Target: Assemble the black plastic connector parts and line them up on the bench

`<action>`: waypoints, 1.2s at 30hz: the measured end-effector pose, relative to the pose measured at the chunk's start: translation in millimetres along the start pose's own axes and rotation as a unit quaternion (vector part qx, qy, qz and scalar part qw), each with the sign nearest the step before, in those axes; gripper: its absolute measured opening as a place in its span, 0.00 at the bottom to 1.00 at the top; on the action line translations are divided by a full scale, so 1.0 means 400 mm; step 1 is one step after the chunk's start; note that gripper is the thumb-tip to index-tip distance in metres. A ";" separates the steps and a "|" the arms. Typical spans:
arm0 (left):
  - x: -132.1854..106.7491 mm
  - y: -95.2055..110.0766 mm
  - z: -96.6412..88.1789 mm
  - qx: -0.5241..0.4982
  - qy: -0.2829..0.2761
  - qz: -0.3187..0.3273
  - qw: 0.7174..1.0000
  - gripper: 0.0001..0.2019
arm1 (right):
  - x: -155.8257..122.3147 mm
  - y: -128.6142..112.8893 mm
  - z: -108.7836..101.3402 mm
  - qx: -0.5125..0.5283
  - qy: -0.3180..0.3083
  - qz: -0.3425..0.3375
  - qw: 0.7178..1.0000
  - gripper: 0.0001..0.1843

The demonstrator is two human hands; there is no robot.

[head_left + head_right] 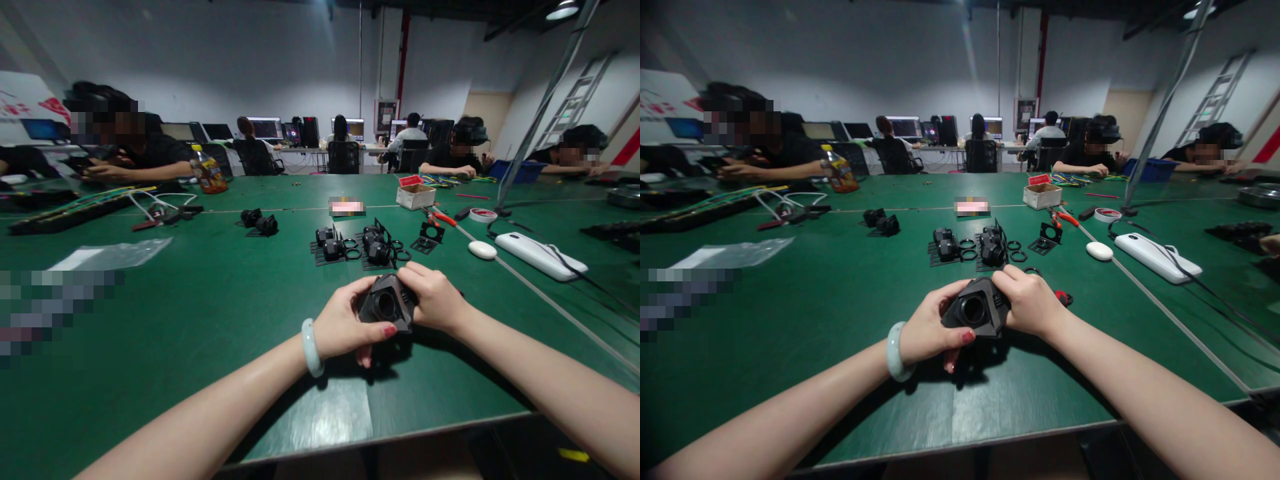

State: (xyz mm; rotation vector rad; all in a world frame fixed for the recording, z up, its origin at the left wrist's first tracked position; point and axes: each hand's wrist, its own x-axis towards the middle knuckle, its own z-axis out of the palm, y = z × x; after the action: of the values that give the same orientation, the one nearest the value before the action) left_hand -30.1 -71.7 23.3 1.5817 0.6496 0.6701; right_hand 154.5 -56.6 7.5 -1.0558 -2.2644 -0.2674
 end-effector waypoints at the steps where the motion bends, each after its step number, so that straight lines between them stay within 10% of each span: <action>1: 0.001 0.000 -0.001 0.012 -0.006 0.001 1.000 0.26 | 0.000 -0.001 0.000 -0.001 -0.003 0.000 1.000 0.02; 36: -0.004 0.015 0.013 0.146 0.073 0.166 0.973 0.39 | 0.003 -0.039 -0.010 0.007 0.023 0.058 0.998 0.02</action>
State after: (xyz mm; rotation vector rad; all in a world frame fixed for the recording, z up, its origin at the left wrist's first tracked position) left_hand -27.1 -77.2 28.6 1.9526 0.6163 0.9807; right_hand 144.0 -67.7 12.5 -1.1575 -2.1526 -0.2255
